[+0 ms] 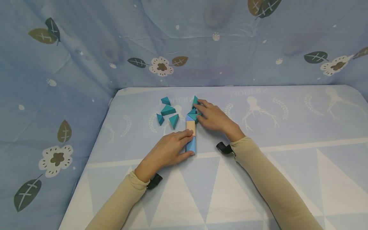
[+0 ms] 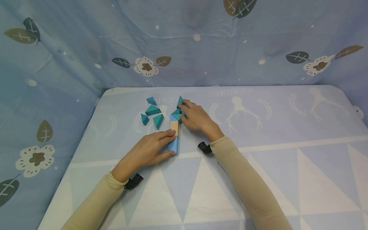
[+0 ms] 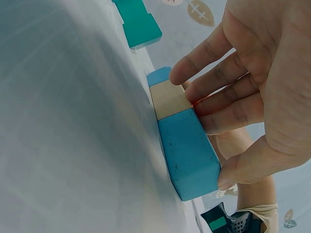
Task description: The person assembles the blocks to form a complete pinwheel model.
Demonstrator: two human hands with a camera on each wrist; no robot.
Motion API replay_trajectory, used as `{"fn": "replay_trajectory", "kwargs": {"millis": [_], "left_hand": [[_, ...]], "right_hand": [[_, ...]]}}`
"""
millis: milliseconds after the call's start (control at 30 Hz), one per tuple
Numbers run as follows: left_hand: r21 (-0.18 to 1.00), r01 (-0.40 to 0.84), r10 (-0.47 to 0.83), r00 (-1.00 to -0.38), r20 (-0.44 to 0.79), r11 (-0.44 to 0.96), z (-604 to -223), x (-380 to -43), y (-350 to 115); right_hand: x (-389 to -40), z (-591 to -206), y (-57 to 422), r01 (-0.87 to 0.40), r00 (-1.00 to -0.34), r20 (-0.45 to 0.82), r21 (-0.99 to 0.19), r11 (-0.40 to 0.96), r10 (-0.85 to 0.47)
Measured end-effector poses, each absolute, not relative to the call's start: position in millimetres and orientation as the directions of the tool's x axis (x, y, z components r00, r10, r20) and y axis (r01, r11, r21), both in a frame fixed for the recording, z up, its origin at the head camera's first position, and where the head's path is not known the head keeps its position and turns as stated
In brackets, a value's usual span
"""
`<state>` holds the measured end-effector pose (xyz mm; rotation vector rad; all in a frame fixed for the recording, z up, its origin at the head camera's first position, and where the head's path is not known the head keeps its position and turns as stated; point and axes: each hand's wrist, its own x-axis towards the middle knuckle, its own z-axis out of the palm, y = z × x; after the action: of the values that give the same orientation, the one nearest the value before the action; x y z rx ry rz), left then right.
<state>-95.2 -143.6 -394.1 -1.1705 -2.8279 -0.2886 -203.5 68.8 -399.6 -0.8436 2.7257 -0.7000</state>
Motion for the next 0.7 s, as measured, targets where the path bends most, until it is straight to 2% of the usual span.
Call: {"fn": "replay_trajectory", "kwargs": {"millis": [700], "left_hand": [[0.145, 0.704, 0.691, -0.710, 0.137, 0.695, -392.9, -95.4, -142.6]], "right_hand": [[-202.3, -400.5, 66.4, -0.502, -0.806, -0.039, -0.483, 0.718, -0.590]]}}
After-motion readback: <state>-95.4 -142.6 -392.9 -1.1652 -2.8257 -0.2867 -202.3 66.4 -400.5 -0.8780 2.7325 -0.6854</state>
